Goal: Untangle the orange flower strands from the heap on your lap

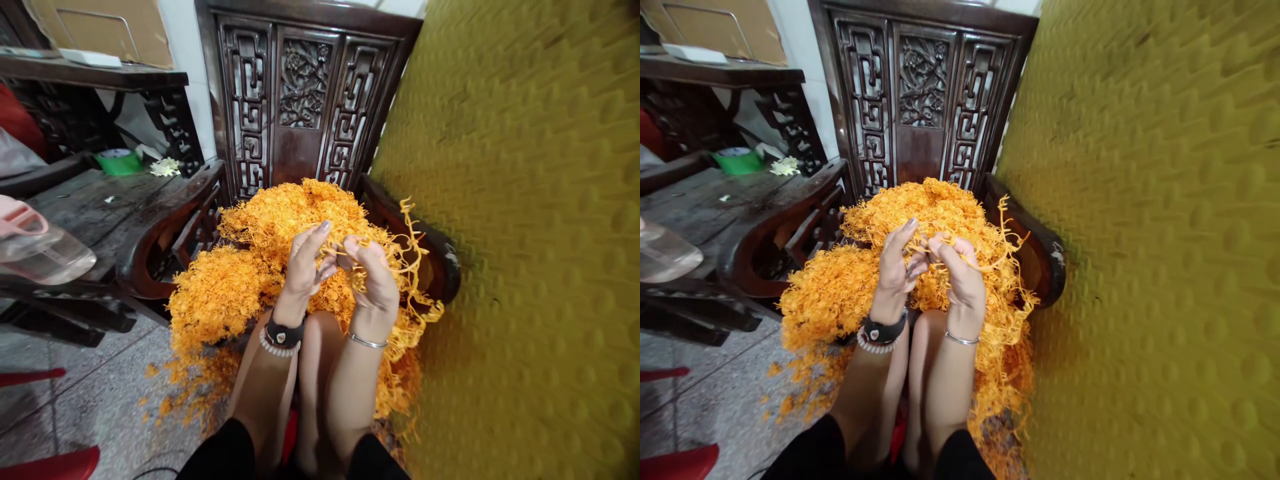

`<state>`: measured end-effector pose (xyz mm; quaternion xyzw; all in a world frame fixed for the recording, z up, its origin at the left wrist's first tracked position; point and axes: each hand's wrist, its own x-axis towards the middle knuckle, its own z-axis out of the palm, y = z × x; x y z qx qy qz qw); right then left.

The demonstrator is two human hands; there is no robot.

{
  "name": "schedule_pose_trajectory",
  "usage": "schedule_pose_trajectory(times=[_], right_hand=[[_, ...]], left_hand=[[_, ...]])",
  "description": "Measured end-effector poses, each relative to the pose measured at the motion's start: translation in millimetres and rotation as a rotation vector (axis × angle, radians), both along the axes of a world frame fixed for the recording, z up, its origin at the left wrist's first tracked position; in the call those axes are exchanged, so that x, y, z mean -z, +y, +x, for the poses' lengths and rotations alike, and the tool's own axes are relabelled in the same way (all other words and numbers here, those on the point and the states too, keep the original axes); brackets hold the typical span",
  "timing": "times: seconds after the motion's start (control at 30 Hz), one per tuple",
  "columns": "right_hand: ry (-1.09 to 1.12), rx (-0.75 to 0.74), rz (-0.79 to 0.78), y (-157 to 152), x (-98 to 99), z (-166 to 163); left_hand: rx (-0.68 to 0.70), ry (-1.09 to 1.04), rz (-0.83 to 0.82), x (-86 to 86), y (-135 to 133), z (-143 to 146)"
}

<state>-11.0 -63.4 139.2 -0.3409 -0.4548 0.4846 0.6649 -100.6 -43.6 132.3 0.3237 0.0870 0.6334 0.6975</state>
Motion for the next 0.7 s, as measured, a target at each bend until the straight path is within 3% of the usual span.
schedule_pose_trajectory(times=[0.17, 0.27, 0.43, 0.7], right_hand=[[0.160, -0.166, 0.074, -18, -18.4, 16], [0.149, -0.058, 0.122, -28, -29.1, 14], [0.192, 0.250, 0.033, -21, -25.0, -1], [0.087, 0.325, 0.030, -10, -17.5, -1]], left_hand=[[-0.035, -0.340, -0.023, 8.4, 22, -24], [0.027, -0.390, -0.006, 9.7, 27, -35], [0.073, -0.063, 0.143, 3.1, 13, -13], [-0.156, 0.326, 0.209, 7.9, 7, 9]])
